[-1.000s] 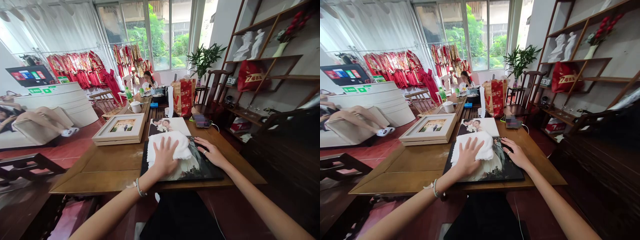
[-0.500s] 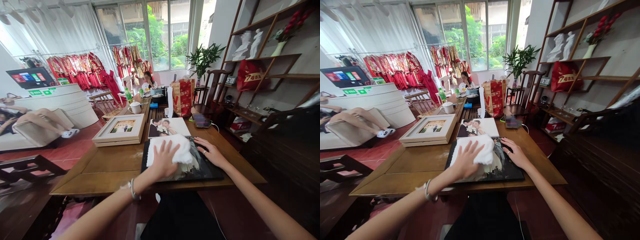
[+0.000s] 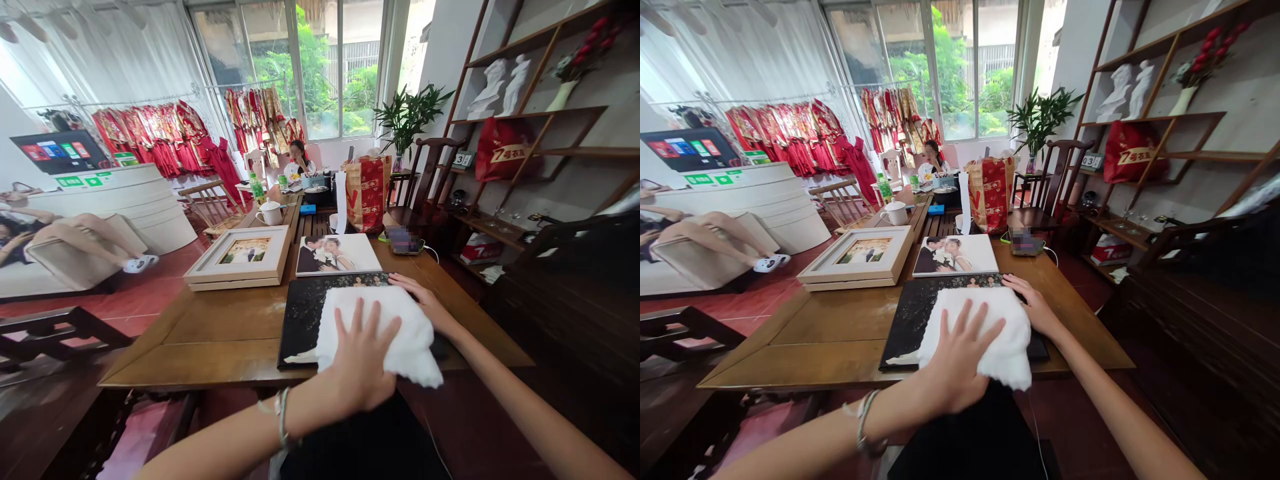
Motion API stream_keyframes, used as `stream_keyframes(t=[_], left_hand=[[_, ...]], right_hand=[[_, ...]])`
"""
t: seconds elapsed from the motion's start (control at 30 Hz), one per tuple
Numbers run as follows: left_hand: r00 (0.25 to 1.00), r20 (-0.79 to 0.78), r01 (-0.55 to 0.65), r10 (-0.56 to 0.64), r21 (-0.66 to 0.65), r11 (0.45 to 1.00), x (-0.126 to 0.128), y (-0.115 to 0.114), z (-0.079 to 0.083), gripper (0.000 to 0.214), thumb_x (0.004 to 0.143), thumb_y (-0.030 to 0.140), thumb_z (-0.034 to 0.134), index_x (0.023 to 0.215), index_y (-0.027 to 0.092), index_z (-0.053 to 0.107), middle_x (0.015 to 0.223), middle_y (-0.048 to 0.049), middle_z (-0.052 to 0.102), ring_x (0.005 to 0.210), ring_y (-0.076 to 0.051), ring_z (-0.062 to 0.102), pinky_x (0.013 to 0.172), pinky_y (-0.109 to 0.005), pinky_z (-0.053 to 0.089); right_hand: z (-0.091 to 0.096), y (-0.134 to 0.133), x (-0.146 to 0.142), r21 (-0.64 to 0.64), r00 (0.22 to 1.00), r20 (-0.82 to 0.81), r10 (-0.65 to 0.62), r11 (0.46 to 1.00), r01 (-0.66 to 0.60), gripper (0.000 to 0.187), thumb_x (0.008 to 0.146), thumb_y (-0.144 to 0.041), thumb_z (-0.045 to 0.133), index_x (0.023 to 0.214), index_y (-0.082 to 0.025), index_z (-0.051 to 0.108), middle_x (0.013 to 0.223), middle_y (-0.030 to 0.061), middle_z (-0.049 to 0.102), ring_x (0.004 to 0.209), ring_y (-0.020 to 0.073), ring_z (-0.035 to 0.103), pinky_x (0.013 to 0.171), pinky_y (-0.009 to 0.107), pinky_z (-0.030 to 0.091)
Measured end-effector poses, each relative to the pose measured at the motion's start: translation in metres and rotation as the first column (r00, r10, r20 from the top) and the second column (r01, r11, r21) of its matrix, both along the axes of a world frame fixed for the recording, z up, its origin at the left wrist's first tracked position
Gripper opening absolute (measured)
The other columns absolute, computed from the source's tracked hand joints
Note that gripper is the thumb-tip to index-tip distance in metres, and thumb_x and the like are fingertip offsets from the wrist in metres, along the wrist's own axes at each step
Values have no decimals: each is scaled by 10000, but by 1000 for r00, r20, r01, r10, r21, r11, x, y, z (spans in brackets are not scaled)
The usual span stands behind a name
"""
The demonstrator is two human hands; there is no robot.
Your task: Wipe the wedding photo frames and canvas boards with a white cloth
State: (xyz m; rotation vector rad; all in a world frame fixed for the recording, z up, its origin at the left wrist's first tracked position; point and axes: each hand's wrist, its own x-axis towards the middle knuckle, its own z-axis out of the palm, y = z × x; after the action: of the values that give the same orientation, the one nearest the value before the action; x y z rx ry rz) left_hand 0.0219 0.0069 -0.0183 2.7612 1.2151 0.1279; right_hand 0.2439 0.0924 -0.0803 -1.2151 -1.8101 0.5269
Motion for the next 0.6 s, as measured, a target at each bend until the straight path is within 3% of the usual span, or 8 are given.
stream_keyframes(t=[0.1, 0.2, 0.3, 0.4, 0.5, 0.6], left_hand=[[999, -12, 50, -51, -70, 996, -27, -26, 10, 863, 682, 349, 542, 1423, 353, 101, 1511, -32, -3, 1340, -331, -117, 985, -666, -21], [996, -92, -22, 8, -146, 989, -48, -29, 21, 904, 631, 254, 536, 1422, 363, 110, 1508, -5, -16, 1345, -319, -101, 1005, -636, -28], [981, -151, -137, 120, -113, 984, -60, -4, 24, 904, 615, 203, 516, 1424, 342, 137, 1509, -12, 17, 1351, -313, -72, 1015, -626, 5], [965, -136, -228, 224, -10, 974, -62, 36, 22, 805, 692, 230, 489, 1425, 309, 166, 1507, -43, 73, 1354, -326, -24, 1002, -646, 49], [951, -114, -290, 289, 9, 957, -47, 66, 17, 694, 787, 299, 444, 1427, 281, 177, 1500, -80, 113, 1344, -368, 23, 964, -685, 98], [956, -86, -279, 280, 24, 960, -20, 67, 10, 711, 793, 370, 470, 1429, 270, 168, 1496, -106, 115, 1332, -404, 10, 938, -716, 87]], right_hand=[[2, -1, -3, 7, 998, 45, -43, 999, 43, 351, 822, -327, 489, 1142, -252, 611, 1301, 69, 533, 1264, 241, 413, 1072, 482, 284], [2, -1, -4, 16, 996, 69, -57, 998, 56, 340, 838, -323, 477, 1151, -276, 601, 1302, 51, 533, 1267, 233, 409, 1077, 491, 274], [1, -2, -4, 11, 996, 76, -56, 998, 56, 342, 841, -327, 476, 1157, -275, 597, 1312, 51, 523, 1271, 235, 404, 1077, 491, 275], [1, -2, -3, 6, 996, 71, -59, 998, 59, 347, 842, -331, 476, 1164, -269, 593, 1320, 55, 515, 1271, 238, 404, 1077, 490, 278], [2, -3, -5, 11, 996, 61, -61, 998, 61, 341, 839, -333, 482, 1157, -286, 594, 1318, 41, 519, 1266, 238, 411, 1075, 493, 279], [1, -2, -4, 6, 997, 52, -63, 998, 63, 337, 833, -341, 487, 1145, -288, 603, 1317, 40, 520, 1264, 241, 414, 1073, 495, 279]])
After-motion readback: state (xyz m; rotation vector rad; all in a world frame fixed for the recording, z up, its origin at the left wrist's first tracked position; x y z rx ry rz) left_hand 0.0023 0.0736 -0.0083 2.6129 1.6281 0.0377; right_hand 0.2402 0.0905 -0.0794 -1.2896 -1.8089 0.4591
